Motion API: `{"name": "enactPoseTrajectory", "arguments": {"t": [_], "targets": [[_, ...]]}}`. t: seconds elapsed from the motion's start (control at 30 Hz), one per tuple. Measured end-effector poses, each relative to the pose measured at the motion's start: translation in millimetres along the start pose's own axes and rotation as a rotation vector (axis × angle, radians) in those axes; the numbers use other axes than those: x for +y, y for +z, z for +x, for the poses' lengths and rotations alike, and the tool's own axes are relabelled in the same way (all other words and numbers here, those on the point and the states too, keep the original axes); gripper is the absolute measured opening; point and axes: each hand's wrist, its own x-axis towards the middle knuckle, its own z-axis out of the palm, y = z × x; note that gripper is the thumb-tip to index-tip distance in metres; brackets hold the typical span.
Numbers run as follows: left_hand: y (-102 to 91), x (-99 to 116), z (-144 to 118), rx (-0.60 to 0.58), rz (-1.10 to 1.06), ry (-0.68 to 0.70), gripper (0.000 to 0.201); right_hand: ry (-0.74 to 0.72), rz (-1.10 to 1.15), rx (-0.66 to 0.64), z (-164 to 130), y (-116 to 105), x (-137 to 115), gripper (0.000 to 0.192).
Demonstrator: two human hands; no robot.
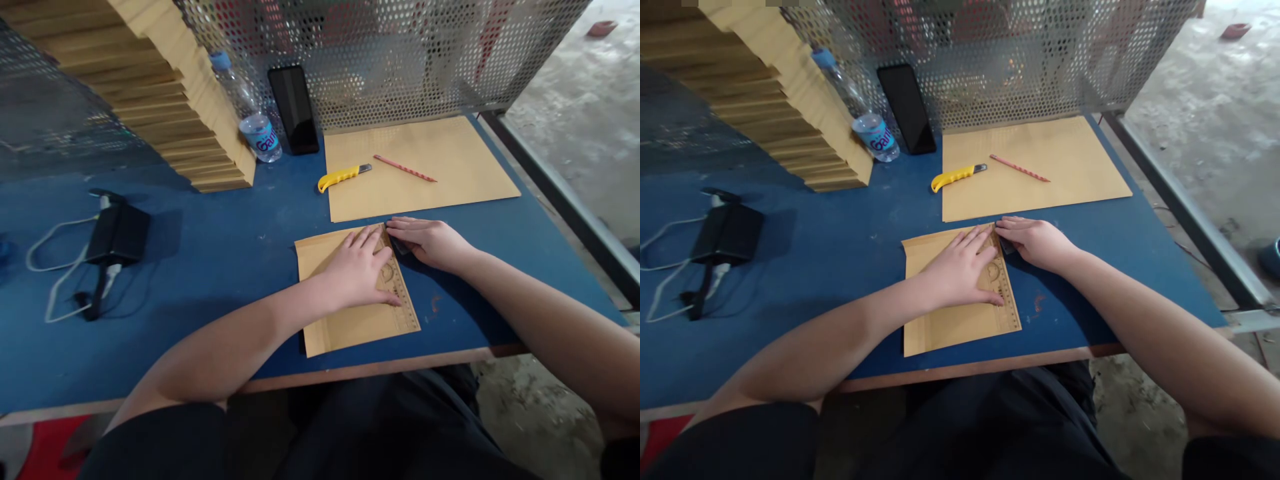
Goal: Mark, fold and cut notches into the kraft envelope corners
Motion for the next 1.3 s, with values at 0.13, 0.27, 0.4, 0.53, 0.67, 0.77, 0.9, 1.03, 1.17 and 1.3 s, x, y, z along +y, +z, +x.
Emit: {"name": "enactPoseTrajectory", "arguments": {"t": [0.13, 0.27, 0.4, 0.53, 0.67, 0.77, 0.9, 1.03, 1.17, 1.3], "targets": [[-0.8, 0.3, 0.1, -0.016, 0.002, -0.005, 0.115, -0.005, -0.027, -0.008, 5.2, 3.7, 2.3, 0.062], [-0.3, 0.2, 0.0, -0.010, 0.003, -0.002, 0.116, 0.004, -0.040, -0.009, 1.6, 3.9, -2.4, 0.064], [2.1, -0.3, -0.1, 0.024, 0.014, 0.006, 0.113, -0.012, -0.032, -0.038, -9.3, -1.9, -9.2, 0.069], [2.5, 0.0, 0.4, 0.006, 0.019, -0.003, 0.113, -0.034, -0.022, -0.072, -20.9, -7.6, -15.8, 0.075], [0.1, 0.7, 0.4, -0.017, 0.014, -0.013, 0.116, -0.057, -0.022, -0.095, -29.3, -9.3, -23.0, 0.075], [-1.7, 1.4, 0.1, -0.021, 0.010, -0.014, 0.117, -0.073, -0.029, -0.110, -34.6, -10.0, -28.3, 0.072], [-2.2, 1.7, -0.3, -0.022, -0.005, -0.018, 0.118, -0.104, -0.054, -0.146, -42.6, -12.3, -33.9, 0.074], [-0.5, 0.3, -1.1, 0.008, -0.003, 0.004, 0.117, -0.130, -0.074, -0.160, -51.7, -14.2, -39.8, 0.075], [1.5, -1.6, -1.9, 0.020, 0.006, 0.015, 0.119, -0.167, -0.072, -0.155, -60.8, -14.5, -49.5, 0.073], [3.6, -3.0, -1.8, 0.040, 0.004, 0.028, 0.118, -0.212, -0.090, -0.108, -69.7, -13.9, -61.6, 0.066]]}}
